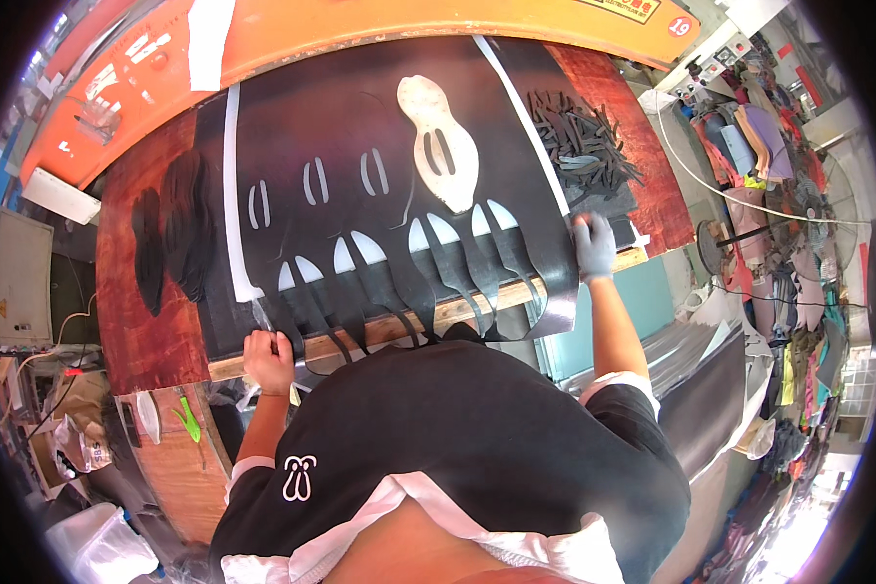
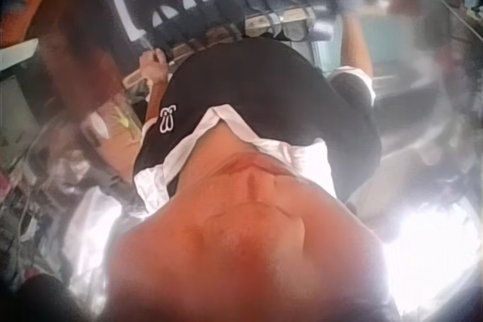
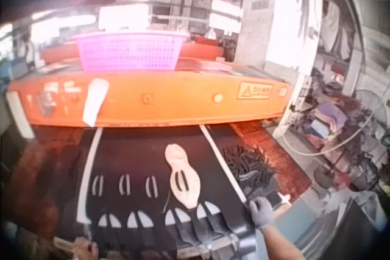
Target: The person repeatedly places white insole-shaped pieces onto a black sheet on a workbench, aligns them, and occasionally removes and repositions them. The person also gathers black trim pieces and places them into a white sack.
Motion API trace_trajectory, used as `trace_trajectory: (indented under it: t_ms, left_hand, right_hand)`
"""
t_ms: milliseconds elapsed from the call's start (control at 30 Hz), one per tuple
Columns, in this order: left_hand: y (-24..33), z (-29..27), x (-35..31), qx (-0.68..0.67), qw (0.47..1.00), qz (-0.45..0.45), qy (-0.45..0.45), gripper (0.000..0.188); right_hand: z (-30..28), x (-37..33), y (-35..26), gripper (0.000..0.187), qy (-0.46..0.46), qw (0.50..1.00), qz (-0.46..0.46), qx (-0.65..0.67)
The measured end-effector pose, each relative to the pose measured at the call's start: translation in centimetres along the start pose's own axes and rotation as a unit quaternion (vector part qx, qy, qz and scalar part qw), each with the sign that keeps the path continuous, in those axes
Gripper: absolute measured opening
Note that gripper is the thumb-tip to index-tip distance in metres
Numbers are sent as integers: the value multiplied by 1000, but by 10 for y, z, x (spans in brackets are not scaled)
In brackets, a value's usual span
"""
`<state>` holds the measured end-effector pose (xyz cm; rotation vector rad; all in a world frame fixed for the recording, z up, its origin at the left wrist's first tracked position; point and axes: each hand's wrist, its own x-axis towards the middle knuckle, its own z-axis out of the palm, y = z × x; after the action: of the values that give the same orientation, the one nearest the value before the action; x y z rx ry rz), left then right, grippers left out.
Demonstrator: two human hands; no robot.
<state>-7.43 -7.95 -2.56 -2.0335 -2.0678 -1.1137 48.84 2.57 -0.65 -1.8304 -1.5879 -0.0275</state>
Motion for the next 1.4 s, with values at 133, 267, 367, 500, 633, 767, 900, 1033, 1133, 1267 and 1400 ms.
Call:
trace_trajectory:
  t_ms: [133,267,367,500,633,767,900,1033,1133,1267,1400]
  left_hand:
    - [39,-8,-16,-24,998,-19,-51,20]
    - [118,27,35,-131,990,54,11,34]
    - [175,87,92,-139,980,132,-59,39]
    - [219,149,97,-111,960,151,-207,46]
    - [215,168,81,-39,957,175,-228,48]
    - [211,162,82,-39,954,185,-233,40]
    - [223,151,96,-50,948,137,-282,41]
    - [250,170,132,-246,945,82,-200,39]
    - [276,197,145,-438,840,-63,-314,43]
    - [278,208,142,-565,699,-194,-393,46]
    - [261,191,138,-494,721,-308,-377,36]
  right_hand:
    - [8,41,-43,51,-6,993,-110,35]
    - [43,81,-140,85,-161,985,-40,-48]
    - [71,97,-198,91,-337,934,68,-95]
    - [81,95,-210,87,-333,922,66,-184]
    - [83,103,-186,79,-345,932,74,-87]
    - [80,124,-150,65,-343,885,181,256]
    - [77,140,-127,36,-387,727,222,521]
    - [76,146,-127,29,-360,730,225,536]
    - [77,142,-131,23,-340,737,241,532]
    - [81,138,-127,25,-349,718,238,554]
    - [79,148,-114,26,-331,656,246,632]
